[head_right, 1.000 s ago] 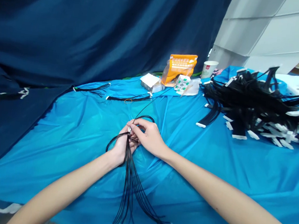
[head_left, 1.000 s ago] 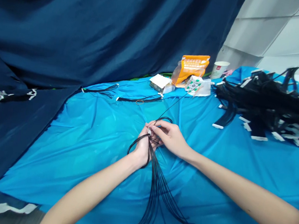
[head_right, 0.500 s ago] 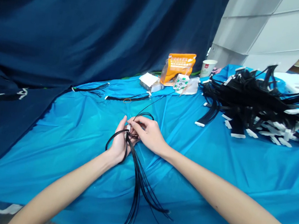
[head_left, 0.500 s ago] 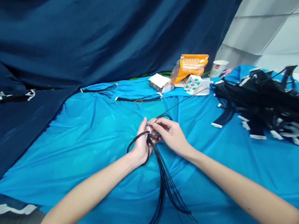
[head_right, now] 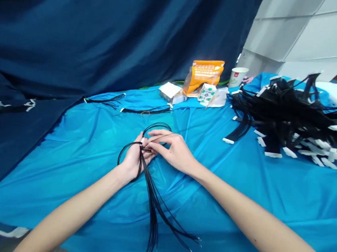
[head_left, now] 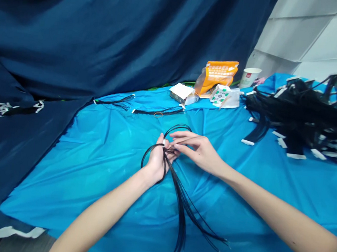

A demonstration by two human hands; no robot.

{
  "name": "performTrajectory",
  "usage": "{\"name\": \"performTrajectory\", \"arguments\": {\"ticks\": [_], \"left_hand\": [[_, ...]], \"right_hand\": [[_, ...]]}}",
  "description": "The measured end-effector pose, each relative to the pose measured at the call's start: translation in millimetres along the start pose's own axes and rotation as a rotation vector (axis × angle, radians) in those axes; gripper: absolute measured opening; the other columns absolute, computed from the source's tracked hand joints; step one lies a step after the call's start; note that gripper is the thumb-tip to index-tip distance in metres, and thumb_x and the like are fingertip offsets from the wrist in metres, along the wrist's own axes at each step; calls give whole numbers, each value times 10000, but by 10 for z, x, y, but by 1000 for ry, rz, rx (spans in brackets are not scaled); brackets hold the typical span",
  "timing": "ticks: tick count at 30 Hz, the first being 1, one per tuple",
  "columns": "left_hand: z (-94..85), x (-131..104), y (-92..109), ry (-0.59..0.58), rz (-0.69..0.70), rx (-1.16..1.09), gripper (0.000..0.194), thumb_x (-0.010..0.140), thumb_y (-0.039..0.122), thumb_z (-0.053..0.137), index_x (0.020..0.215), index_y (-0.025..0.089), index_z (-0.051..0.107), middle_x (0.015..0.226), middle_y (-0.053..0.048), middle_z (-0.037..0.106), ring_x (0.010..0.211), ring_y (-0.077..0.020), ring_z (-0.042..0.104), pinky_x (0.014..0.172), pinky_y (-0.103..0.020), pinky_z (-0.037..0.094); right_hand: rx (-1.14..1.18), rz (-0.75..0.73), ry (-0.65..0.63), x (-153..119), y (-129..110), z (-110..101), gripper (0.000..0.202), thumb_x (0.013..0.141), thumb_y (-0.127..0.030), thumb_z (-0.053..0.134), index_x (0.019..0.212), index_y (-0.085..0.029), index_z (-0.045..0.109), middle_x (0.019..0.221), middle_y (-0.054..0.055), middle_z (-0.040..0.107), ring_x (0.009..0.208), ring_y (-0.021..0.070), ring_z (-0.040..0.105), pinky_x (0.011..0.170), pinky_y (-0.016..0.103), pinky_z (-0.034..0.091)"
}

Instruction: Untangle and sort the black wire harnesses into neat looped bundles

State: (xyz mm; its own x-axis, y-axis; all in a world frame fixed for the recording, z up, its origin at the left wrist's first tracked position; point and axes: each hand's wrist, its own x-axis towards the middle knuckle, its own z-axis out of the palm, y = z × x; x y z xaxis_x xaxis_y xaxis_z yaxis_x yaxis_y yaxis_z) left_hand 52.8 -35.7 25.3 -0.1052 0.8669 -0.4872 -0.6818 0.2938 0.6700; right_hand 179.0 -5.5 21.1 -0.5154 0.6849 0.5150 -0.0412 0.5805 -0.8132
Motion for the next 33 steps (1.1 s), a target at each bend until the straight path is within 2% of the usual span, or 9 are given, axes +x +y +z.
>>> {"name": "performTrajectory", "arguments": {"ticks": [3, 6, 11, 15, 19, 24, 28, 30, 33], "left_hand": [[-10, 6, 51, -58, 8, -50, 462, 912, 331, 343, 479, 172, 328, 405, 44, 281, 342, -45, 238, 384, -193, 272], [-16, 20, 57, -96, -4, -43, 481, 917, 332, 316, 463, 176, 291, 404, 44, 231, 343, -54, 219, 352, -192, 183], [-5, 21, 17, -50, -36, 2, 481, 911, 361, 341, 472, 166, 309, 413, 47, 276, 348, -49, 274, 366, -174, 214], [-9, 22, -17, -13, -100, 12, 474, 881, 393, 410, 478, 160, 321, 413, 57, 282, 337, -36, 268, 345, -164, 182], [-20, 33, -31, 29, -120, 13, 436, 867, 375, 440, 501, 158, 342, 434, 57, 318, 344, -29, 270, 349, -151, 208], [-8, 30, -12, 26, -126, 14, 427, 891, 328, 388, 502, 158, 337, 441, 54, 323, 349, -28, 284, 358, -142, 226], [9, 18, -3, 1, -133, 38, 449, 902, 332, 355, 489, 158, 327, 426, 50, 317, 338, -32, 294, 351, -147, 219], [11, 22, -7, -9, -148, 45, 454, 889, 355, 388, 484, 160, 324, 417, 54, 310, 326, -33, 285, 348, -153, 221], [-7, 61, -21, 14, -136, 41, 434, 876, 361, 422, 499, 163, 340, 410, 59, 322, 320, -38, 297, 360, -160, 261]], "right_hand": [[-68, -136, -186, 3, -66, -94, 160, 838, -234, 571, 930, -207, 700, 1002, 57, 676, 951, 172, 612, 852, 321, 482], [-147, -235, -316, -3, -105, -124, 171, 836, -192, 564, 940, -219, 698, 911, 38, 705, 935, 172, 617, 852, 328, 487], [-266, -292, -246, -49, -70, -52, 191, 841, -167, 538, 977, -191, 671, 914, 56, 698, 877, 173, 618, 783, 321, 505], [-518, -470, -216, -95, 16, 17, 201, 877, -216, 496, 995, -160, 649, 891, 75, 685, 806, 175, 594, 714, 315, 504], [-809, -646, -238, -117, 64, 50, 257, 912, -174, 397, 988, -163, 642, 798, 67, 673, 724, 159, 582, 621, 283, 490], [-875, -753, -175, -120, 62, 45, 264, 910, -121, 378, 967, -149, 634, 737, 59, 656, 713, 152, 593, 621, 269, 491], [-822, -733, -161, -129, 92, 45, 249, 896, -128, 401, 977, -157, 635, 735, 65, 657, 703, 158, 600, 614, 279, 492], [-735, -645, -142, -132, 110, 55, 237, 894, -163, 417, 971, -175, 640, 765, 69, 666, 707, 156, 605, 627, 284, 499], [-466, -449, -81, -116, 107, 70, 193, 873, -197, 471, 939, -185, 653, 827, 73, 670, 750, 149, 613, 670, 279, 505]]}}
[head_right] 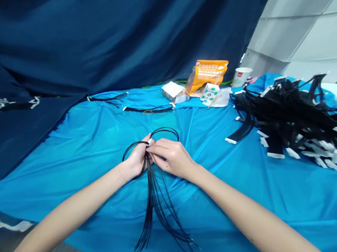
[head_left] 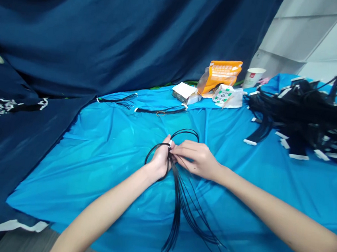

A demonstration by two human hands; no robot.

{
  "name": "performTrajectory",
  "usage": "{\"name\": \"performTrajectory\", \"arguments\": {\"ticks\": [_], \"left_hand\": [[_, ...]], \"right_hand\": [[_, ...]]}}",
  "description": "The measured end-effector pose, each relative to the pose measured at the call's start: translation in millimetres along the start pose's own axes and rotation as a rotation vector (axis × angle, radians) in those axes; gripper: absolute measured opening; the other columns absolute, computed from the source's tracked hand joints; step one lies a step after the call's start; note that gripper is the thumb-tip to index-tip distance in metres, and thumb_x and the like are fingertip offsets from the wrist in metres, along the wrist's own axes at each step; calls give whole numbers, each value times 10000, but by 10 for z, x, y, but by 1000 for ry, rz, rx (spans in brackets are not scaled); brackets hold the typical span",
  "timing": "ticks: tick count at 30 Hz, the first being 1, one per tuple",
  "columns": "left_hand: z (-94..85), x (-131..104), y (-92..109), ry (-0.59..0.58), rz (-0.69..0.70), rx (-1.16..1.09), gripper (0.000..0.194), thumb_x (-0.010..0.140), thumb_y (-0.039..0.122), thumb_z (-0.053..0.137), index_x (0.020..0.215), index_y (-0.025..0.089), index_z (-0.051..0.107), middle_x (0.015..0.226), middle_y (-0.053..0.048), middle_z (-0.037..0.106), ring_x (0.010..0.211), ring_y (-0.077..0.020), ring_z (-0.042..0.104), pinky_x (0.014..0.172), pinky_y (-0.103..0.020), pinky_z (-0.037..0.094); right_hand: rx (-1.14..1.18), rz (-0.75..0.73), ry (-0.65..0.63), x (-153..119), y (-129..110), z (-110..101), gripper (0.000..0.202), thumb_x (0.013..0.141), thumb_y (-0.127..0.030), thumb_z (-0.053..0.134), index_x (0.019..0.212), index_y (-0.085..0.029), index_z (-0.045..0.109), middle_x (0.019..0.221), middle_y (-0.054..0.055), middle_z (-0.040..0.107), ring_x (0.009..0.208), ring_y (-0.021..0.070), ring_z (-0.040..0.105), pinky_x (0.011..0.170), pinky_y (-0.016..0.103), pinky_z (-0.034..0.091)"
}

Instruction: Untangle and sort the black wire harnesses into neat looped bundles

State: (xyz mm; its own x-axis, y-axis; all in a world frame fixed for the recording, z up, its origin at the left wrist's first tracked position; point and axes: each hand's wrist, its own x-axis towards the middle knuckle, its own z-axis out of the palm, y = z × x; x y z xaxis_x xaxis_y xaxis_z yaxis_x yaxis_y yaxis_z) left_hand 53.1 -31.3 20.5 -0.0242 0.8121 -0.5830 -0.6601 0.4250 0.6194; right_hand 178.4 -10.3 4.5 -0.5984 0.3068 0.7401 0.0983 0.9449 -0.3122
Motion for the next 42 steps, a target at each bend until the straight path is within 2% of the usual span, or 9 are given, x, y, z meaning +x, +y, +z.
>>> {"name": "performTrajectory", "arguments": {"ticks": [5, 8, 11, 15, 19, 22, 25, 29, 42], "left_hand": [[-62, 86, -9, -24, 36, -22, 388, 902, 341, 364, 562, 159, 406, 441, 38, 406, 366, -66, 398, 437, -190, 372], [-76, 84, -14, -84, 60, -5, 438, 894, 380, 376, 513, 164, 370, 425, 41, 356, 363, -65, 374, 436, -195, 363], [-69, 62, -24, -124, 101, 20, 490, 886, 421, 383, 471, 169, 314, 416, 49, 293, 364, -63, 344, 437, -195, 356], [-65, 48, -40, -154, 143, 43, 500, 865, 475, 398, 479, 173, 301, 422, 55, 261, 365, -64, 297, 431, -195, 341], [-69, 46, -55, -162, 174, 59, 504, 850, 502, 408, 482, 179, 286, 429, 56, 243, 384, -68, 281, 443, -198, 346], [-59, 28, -67, -146, 245, 98, 514, 838, 536, 397, 484, 184, 277, 431, 58, 221, 389, -71, 259, 442, -203, 335], [-35, -9, -73, -141, 342, 91, 505, 839, 555, 369, 501, 186, 301, 447, 59, 218, 394, -75, 235, 438, -217, 320], [-7, -45, -79, -131, 409, 62, 489, 850, 536, 363, 510, 187, 317, 463, 51, 227, 405, -83, 234, 441, -232, 311], [39, -102, -112, -128, 576, 127, 462, 865, 418, 436, 485, 184, 315, 452, 46, 249, 424, -84, 246, 463, -233, 291]], "right_hand": [[569, 509, 148, 89, -15, -47, 119, 800, -280, 601, 804, -190, 679, 890, 62, 678, 869, 179, 623, 794, 330, 499], [951, 812, 318, 136, 19, -130, 132, 748, -316, 658, 782, -189, 659, 880, 46, 680, 850, 179, 637, 812, 351, 505], [1149, 922, 521, 170, 98, -255, 139, 713, -317, 693, 765, -197, 645, 746, -2, 629, 752, 121, 618, 783, 292, 517], [1043, 921, 762, 191, 203, -417, 154, 724, -350, 680, 773, -207, 647, 612, -43, 494, 525, 57, 485, 546, 188, 485], [749, 854, 842, 187, 196, -468, 142, 719, -282, 677, 838, -205, 672, 674, -16, 542, 542, 70, 477, 439, 186, 390], [443, 743, 750, 173, 113, -424, 137, 764, -279, 636, 875, -218, 688, 733, 12, 594, 559, 92, 489, 425, 213, 345], [105, 544, 557, 147, 14, -343, 121, 802, -261, 608, 859, -216, 705, 736, 24, 595, 590, 110, 499, 491, 245, 378], [-78, 311, 385, 105, -76, -224, 99, 795, -193, 626, 851, -184, 708, 662, 11, 544, 566, 101, 482, 509, 243, 381], [-180, 137, 376, 75, -152, -116, 54, 785, -144, 619, 747, -137, 657, 593, 11, 512, 537, 107, 463, 482, 235, 357]]}}
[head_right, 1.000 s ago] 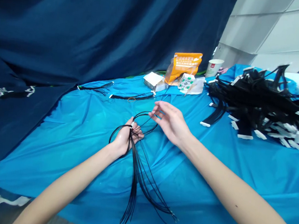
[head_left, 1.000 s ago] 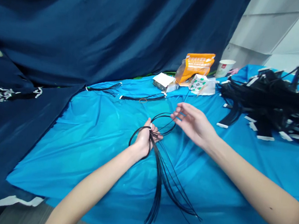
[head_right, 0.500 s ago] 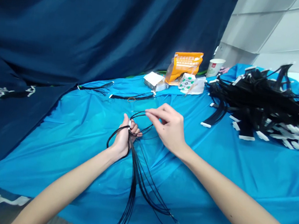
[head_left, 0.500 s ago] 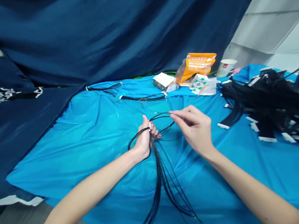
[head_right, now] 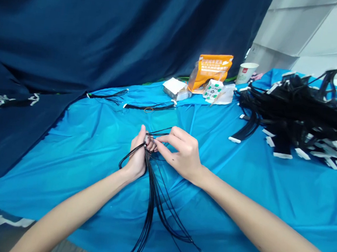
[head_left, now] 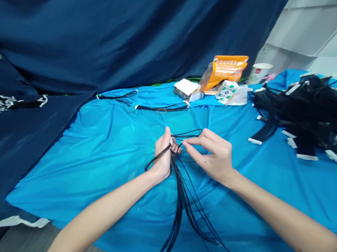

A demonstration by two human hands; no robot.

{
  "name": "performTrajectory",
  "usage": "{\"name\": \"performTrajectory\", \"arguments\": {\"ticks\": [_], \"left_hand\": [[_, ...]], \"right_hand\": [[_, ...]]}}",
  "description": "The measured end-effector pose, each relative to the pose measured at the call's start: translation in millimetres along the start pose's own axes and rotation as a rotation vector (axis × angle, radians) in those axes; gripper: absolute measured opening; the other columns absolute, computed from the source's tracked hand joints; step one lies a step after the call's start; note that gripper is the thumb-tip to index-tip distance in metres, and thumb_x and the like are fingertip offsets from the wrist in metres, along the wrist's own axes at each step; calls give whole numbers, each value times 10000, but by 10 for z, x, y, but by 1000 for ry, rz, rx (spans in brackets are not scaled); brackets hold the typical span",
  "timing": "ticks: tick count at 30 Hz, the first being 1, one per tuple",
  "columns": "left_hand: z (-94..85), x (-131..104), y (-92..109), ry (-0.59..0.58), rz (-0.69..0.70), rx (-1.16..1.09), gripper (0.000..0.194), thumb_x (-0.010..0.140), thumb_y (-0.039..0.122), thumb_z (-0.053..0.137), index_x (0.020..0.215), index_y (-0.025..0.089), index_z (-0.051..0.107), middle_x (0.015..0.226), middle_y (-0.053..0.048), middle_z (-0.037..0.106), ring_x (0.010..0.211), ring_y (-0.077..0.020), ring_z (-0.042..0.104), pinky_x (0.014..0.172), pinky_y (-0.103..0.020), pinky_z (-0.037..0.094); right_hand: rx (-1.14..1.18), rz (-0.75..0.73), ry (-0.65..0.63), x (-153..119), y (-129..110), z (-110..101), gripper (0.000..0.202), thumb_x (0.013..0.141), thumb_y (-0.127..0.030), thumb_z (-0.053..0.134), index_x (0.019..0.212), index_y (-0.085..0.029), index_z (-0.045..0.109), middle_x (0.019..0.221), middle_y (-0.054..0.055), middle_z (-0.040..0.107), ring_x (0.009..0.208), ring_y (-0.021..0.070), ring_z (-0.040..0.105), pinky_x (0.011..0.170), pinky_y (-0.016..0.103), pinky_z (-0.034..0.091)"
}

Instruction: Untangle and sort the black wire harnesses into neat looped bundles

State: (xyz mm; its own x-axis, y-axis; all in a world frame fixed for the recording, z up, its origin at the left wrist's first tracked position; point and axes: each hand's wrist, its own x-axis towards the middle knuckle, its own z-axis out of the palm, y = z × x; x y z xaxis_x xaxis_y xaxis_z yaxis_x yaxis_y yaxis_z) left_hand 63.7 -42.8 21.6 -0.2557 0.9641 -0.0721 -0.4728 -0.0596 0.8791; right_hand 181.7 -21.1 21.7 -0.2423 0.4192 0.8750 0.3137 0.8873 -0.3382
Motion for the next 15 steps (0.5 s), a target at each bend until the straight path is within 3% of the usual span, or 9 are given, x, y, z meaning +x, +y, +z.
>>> {"name": "performTrajectory", "arguments": {"ticks": [15], "left_hand": [[18, -18, -7, 28, 1, 35, 469, 884, 378, 408, 462, 180, 355, 434, 36, 279, 413, -87, 279, 465, -232, 320]], "right_hand": [[-38, -28, 5, -15, -5, 21, 79, 795, -145, 600, 723, -142, 632, 584, 20, 538, 529, 112, 470, 476, 241, 368]]}}
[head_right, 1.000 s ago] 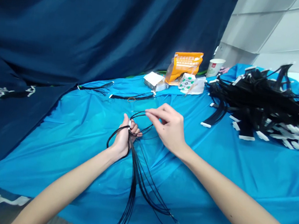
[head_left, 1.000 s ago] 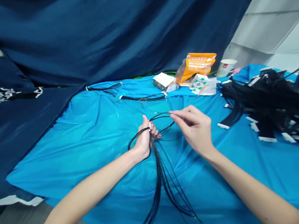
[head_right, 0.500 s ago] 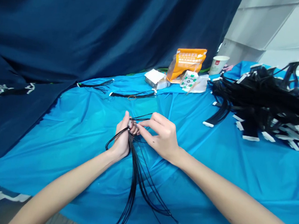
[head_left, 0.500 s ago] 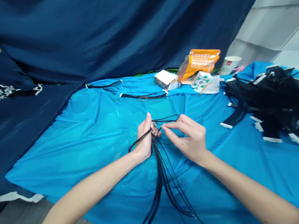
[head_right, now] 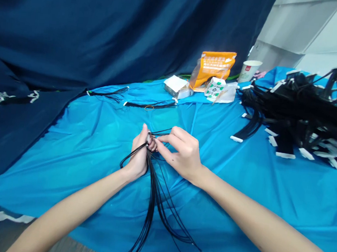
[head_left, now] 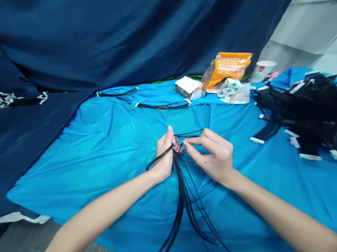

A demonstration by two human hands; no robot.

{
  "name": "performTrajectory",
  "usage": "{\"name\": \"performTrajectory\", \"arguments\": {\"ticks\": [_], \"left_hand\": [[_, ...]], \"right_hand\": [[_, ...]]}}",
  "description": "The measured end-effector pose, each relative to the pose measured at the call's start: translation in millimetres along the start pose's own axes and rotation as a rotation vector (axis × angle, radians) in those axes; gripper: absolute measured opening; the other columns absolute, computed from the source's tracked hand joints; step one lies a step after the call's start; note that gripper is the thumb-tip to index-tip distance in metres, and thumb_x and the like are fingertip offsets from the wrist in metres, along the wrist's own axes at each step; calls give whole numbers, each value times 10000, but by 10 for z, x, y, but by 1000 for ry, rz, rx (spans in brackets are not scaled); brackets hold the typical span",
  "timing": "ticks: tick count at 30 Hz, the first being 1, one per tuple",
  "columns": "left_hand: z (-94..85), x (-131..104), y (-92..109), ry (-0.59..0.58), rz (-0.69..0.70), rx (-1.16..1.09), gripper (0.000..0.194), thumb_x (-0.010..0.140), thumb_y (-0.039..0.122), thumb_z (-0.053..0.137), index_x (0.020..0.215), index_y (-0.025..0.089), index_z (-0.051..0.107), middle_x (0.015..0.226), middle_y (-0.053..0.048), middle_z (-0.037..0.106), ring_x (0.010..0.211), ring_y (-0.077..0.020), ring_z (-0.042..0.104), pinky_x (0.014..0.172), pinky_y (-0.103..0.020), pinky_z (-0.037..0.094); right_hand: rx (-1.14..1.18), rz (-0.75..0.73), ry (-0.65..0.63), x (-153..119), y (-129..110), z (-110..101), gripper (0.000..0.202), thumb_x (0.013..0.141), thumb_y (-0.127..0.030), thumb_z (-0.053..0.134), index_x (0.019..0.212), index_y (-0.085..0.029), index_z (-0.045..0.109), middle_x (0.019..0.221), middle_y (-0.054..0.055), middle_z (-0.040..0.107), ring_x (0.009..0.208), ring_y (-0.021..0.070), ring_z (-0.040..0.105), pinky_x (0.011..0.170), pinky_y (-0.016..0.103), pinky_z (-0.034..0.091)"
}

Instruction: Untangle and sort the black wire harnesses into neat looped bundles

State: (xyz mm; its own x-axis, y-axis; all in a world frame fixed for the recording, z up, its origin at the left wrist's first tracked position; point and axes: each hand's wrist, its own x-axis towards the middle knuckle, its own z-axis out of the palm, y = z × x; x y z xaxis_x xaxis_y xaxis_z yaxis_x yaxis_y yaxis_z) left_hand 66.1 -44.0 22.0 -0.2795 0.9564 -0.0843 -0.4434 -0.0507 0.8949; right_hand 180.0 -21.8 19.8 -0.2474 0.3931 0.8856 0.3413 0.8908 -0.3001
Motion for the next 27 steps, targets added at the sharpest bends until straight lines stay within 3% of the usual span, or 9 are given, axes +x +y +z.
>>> {"name": "performTrajectory", "arguments": {"ticks": [14, 27], "left_hand": [[-8, 11, -25, 24, 19, 27, 466, 869, 397, 436, 462, 181, 362, 432, 39, 286, 421, -90, 279, 473, -230, 330], [-18, 1, -15, 99, -1, 152, 475, 874, 356, 432, 436, 173, 402, 471, 6, 369, 467, -105, 358, 508, -238, 343]], "right_hand": [[-33, -32, 4, -7, -8, 6, 85, 798, -155, 599, 716, -146, 622, 584, 24, 558, 528, 112, 483, 480, 240, 382], [39, 40, 5, -20, -70, 18, 118, 780, -140, 595, 665, -159, 605, 535, -3, 527, 476, 91, 448, 437, 220, 332]]}}
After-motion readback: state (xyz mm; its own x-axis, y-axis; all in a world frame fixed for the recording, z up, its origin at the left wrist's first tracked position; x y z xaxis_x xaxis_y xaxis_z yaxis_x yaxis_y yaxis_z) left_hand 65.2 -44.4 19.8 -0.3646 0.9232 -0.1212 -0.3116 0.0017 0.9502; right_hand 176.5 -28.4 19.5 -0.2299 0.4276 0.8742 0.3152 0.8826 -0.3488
